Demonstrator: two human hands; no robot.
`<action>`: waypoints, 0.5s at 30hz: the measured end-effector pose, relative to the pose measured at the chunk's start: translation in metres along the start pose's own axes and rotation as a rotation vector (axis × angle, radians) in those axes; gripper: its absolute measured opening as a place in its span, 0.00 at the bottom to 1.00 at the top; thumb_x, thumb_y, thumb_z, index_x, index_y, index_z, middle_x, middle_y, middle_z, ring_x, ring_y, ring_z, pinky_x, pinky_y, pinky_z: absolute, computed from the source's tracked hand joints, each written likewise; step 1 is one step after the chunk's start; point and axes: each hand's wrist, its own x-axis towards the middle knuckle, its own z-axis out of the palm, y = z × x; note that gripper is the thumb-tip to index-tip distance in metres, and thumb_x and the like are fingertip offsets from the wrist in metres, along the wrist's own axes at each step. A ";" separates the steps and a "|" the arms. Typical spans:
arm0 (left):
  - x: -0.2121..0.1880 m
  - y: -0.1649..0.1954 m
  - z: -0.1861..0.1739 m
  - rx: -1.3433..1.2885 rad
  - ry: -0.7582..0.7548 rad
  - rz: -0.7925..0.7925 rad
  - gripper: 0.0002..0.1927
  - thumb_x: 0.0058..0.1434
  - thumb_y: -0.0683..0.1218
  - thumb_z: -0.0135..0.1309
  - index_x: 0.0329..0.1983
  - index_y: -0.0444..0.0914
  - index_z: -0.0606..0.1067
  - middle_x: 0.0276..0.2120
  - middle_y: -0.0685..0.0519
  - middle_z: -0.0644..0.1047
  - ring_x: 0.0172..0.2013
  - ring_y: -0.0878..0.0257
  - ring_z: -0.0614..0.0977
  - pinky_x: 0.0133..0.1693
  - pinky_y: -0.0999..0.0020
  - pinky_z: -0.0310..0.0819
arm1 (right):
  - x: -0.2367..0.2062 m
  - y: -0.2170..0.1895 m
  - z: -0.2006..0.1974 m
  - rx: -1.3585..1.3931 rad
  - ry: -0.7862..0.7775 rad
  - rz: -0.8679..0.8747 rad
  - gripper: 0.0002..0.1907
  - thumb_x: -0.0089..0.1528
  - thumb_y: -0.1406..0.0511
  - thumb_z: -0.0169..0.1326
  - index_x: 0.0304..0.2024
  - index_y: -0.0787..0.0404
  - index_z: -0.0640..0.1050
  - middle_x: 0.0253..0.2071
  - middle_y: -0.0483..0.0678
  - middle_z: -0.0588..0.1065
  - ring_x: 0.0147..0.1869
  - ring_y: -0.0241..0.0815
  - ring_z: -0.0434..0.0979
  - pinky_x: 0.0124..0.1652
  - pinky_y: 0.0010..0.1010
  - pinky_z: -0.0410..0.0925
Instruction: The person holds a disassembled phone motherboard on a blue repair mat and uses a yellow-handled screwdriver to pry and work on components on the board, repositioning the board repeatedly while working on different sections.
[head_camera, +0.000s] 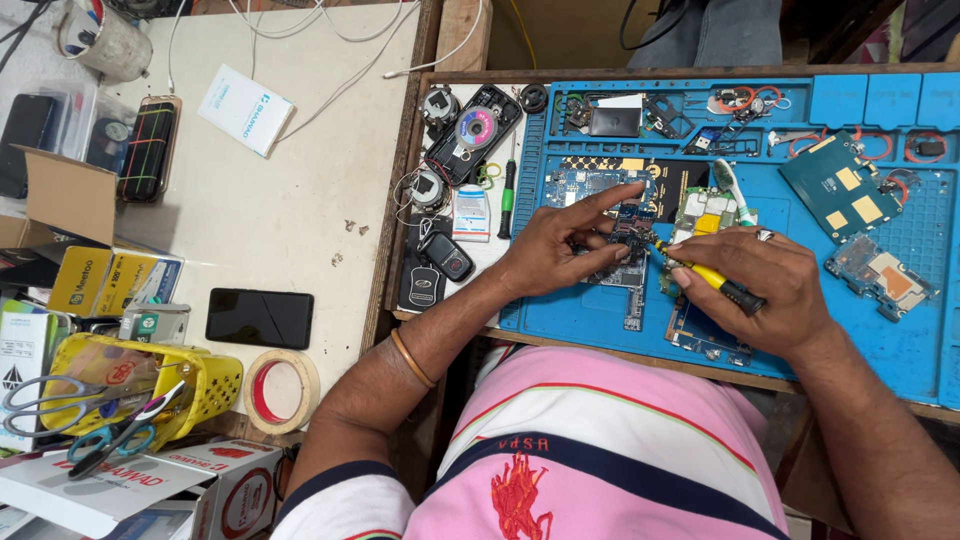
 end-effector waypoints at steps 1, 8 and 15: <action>0.000 0.000 0.000 -0.011 -0.004 -0.007 0.37 0.66 0.43 0.63 0.76 0.49 0.61 0.49 0.48 0.85 0.40 0.69 0.88 0.48 0.71 0.86 | 0.000 0.000 0.000 -0.011 -0.004 0.005 0.09 0.61 0.66 0.64 0.43 0.61 0.83 0.40 0.50 0.83 0.46 0.42 0.85 0.50 0.34 0.75; 0.000 0.002 0.000 -0.017 -0.001 0.001 0.37 0.67 0.43 0.62 0.76 0.48 0.61 0.51 0.48 0.84 0.42 0.67 0.88 0.48 0.70 0.86 | -0.001 0.000 -0.003 0.036 0.018 0.019 0.09 0.61 0.66 0.63 0.43 0.61 0.83 0.41 0.50 0.82 0.46 0.42 0.85 0.50 0.33 0.75; 0.000 0.000 0.001 -0.005 -0.003 0.016 0.37 0.67 0.42 0.62 0.77 0.48 0.61 0.50 0.48 0.84 0.45 0.65 0.88 0.50 0.70 0.86 | -0.001 -0.001 -0.001 0.027 0.014 0.024 0.09 0.61 0.66 0.63 0.43 0.62 0.83 0.41 0.50 0.82 0.47 0.43 0.85 0.50 0.34 0.75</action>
